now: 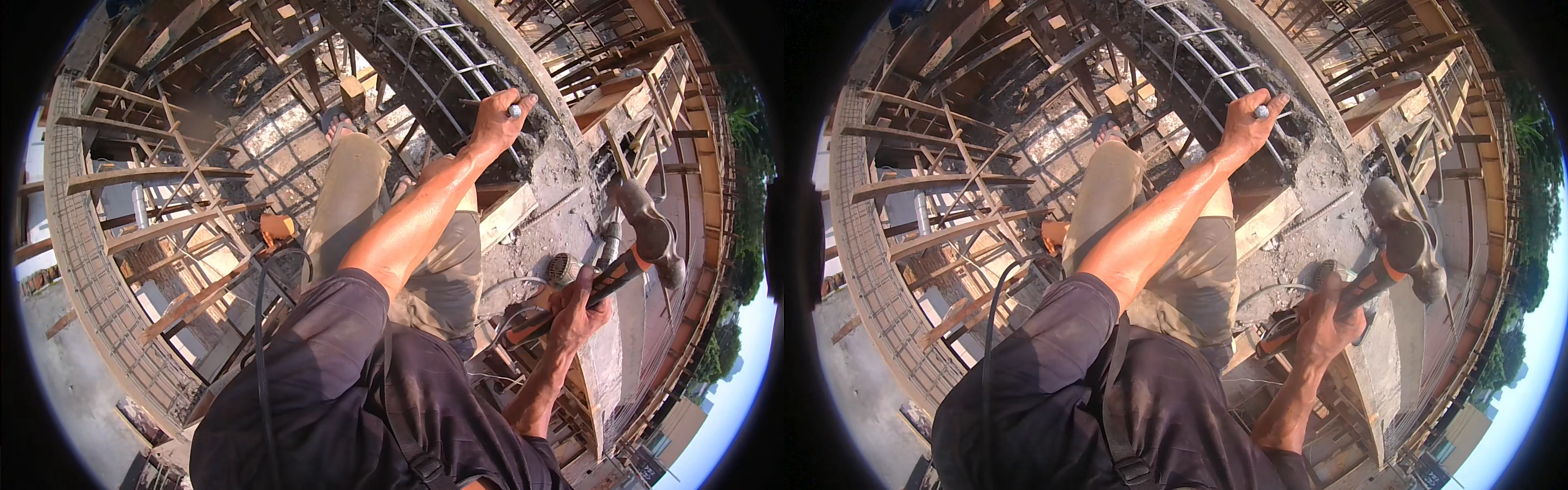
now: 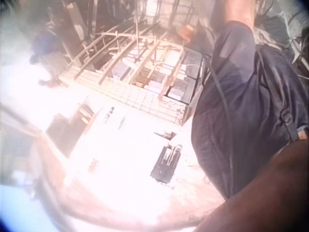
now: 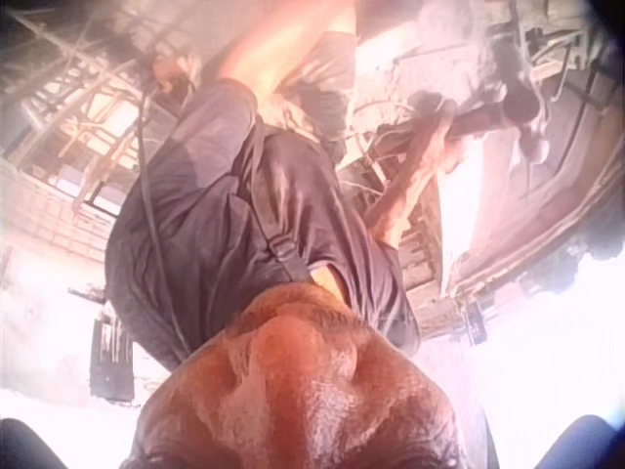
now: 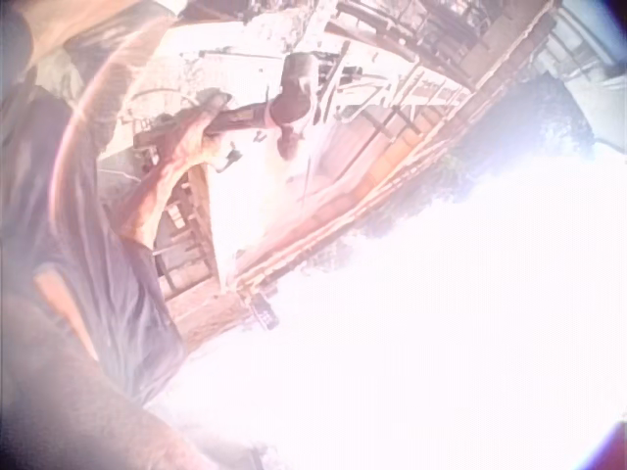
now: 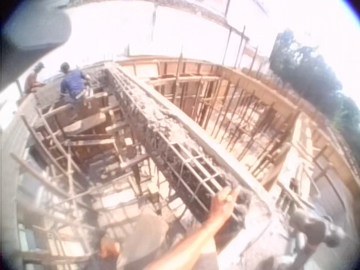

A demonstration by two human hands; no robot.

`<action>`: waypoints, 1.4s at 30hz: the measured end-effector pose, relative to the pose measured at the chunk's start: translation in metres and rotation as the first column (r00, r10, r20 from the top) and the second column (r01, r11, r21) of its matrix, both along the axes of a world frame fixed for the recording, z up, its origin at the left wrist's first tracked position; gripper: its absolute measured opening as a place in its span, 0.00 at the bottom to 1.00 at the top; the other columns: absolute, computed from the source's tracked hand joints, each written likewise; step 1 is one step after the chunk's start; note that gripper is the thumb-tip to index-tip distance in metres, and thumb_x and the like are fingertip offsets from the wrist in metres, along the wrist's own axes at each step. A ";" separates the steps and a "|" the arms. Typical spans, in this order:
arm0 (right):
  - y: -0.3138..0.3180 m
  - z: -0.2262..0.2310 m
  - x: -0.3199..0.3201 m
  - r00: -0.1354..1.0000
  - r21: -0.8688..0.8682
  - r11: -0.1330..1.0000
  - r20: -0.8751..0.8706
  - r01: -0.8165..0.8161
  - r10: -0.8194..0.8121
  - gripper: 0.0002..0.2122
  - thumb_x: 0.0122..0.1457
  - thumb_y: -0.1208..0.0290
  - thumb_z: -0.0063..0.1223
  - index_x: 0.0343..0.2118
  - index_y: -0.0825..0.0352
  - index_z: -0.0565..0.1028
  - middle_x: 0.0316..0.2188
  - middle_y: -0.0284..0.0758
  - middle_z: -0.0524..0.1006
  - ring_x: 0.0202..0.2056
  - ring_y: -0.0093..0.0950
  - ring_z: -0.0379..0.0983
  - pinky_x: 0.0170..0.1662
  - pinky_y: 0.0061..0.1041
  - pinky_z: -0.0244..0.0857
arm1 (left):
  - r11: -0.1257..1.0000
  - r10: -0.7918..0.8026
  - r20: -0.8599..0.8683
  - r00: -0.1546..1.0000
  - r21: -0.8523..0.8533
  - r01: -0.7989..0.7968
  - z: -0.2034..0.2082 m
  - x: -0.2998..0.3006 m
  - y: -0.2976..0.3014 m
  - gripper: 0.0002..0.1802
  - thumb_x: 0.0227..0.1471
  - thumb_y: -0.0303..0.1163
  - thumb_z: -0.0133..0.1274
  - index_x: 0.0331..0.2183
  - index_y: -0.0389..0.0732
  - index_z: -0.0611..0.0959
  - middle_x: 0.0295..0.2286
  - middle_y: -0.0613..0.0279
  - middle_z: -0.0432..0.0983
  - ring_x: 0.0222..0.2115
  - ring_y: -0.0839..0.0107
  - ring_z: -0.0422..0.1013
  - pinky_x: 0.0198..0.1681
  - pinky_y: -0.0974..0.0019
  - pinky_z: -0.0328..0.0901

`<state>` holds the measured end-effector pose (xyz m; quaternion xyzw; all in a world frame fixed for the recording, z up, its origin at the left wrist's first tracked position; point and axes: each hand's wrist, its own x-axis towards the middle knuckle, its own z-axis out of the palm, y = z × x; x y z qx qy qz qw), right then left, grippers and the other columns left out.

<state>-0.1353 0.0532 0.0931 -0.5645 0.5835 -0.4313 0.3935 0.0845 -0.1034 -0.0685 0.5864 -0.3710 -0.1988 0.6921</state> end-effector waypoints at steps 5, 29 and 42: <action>-0.057 0.037 0.058 0.932 -0.421 0.892 0.228 -0.167 0.283 0.23 0.70 0.64 0.43 0.16 0.59 0.55 0.09 0.24 0.53 0.10 0.15 0.49 0.14 0.20 0.46 | 0.998 -0.063 0.001 0.998 0.019 0.063 -0.001 0.005 0.002 0.26 0.54 0.44 0.61 0.20 0.36 0.69 0.17 0.54 0.63 0.19 0.62 0.58 0.25 0.56 0.58; -0.054 -0.061 0.064 0.776 0.264 0.944 -0.546 -0.200 0.317 0.20 0.58 0.61 0.59 0.16 0.68 0.69 0.13 0.27 0.66 0.18 0.18 0.59 0.22 0.26 0.56 | 0.964 -0.253 -0.060 0.966 0.070 0.257 -0.013 0.021 -0.002 0.25 0.54 0.45 0.61 0.18 0.38 0.71 0.13 0.62 0.59 0.19 0.78 0.56 0.23 0.61 0.56; -0.067 -0.028 0.076 0.944 -0.084 0.960 -0.225 -0.267 0.242 0.17 0.63 0.66 0.48 0.18 0.64 0.63 0.11 0.25 0.60 0.14 0.17 0.55 0.20 0.21 0.54 | 0.982 -0.183 -0.036 0.982 0.029 0.184 -0.008 0.020 -0.007 0.27 0.54 0.47 0.60 0.18 0.36 0.71 0.13 0.58 0.62 0.17 0.69 0.59 0.23 0.58 0.57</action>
